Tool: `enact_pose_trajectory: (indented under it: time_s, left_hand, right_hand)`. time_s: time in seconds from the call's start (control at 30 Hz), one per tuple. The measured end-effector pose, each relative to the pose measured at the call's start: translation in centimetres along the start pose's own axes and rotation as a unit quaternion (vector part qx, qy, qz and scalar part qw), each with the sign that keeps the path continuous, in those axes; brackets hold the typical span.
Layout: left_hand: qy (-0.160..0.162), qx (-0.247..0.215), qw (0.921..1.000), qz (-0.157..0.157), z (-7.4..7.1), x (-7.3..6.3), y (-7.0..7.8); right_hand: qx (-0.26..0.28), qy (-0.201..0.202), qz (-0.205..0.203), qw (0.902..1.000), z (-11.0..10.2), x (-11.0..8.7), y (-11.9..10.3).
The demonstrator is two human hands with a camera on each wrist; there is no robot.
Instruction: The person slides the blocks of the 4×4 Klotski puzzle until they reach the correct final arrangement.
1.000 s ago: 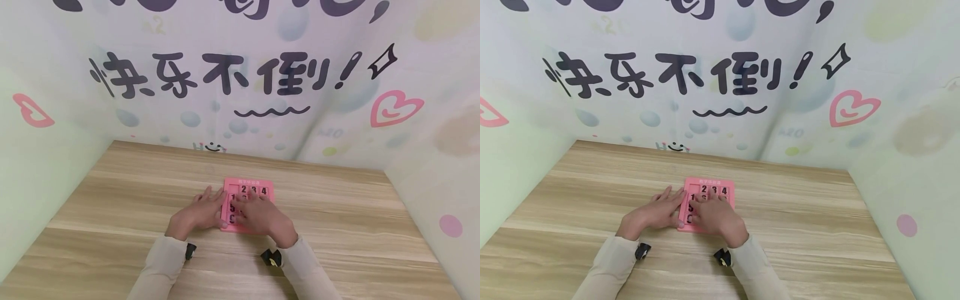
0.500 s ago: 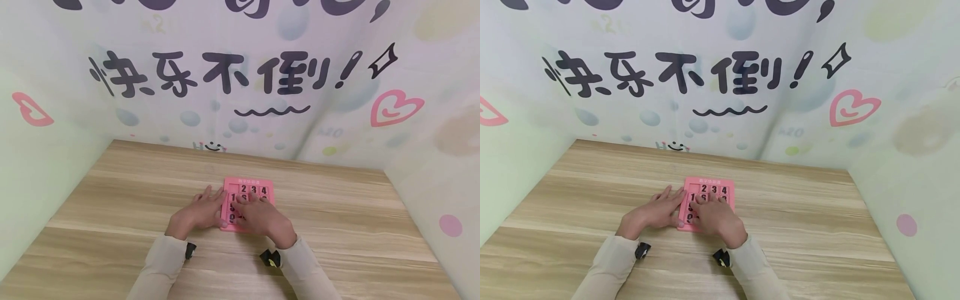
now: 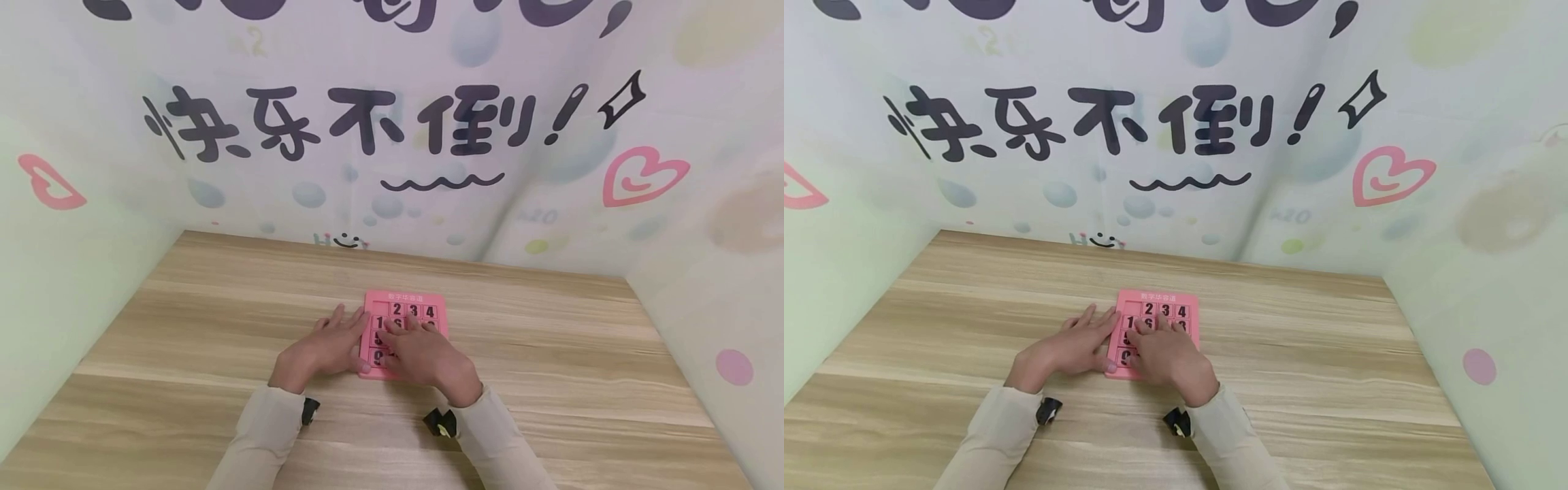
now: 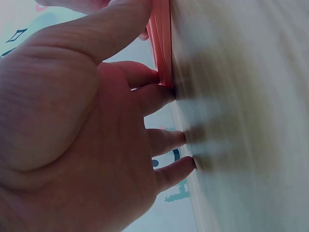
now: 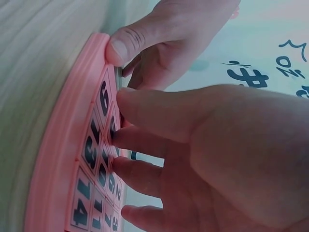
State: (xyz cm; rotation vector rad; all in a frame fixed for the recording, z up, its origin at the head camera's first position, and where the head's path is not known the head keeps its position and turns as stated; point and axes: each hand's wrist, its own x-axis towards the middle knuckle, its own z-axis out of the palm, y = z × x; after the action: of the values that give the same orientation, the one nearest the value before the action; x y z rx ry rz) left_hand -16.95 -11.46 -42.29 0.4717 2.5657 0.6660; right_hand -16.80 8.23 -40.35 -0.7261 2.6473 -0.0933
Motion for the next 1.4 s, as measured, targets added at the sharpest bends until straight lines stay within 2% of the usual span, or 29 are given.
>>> enact_pose_trajectory:
  time_s: [0.53, 1.4]
  left_hand:
    - [-0.004, 0.002, 1.0, 0.0, 0.0, 0.0, 0.0]
    - [0.0, -0.014, 0.9999, 0.001, 0.0, 0.1, -0.1]
  right_hand:
    - [-0.003, 0.014, -0.001, 0.9999, 0.3, 0.2, 0.1]
    - [-0.016, 0.039, 0.022, 0.9989, 1.1, 0.9, -0.4]
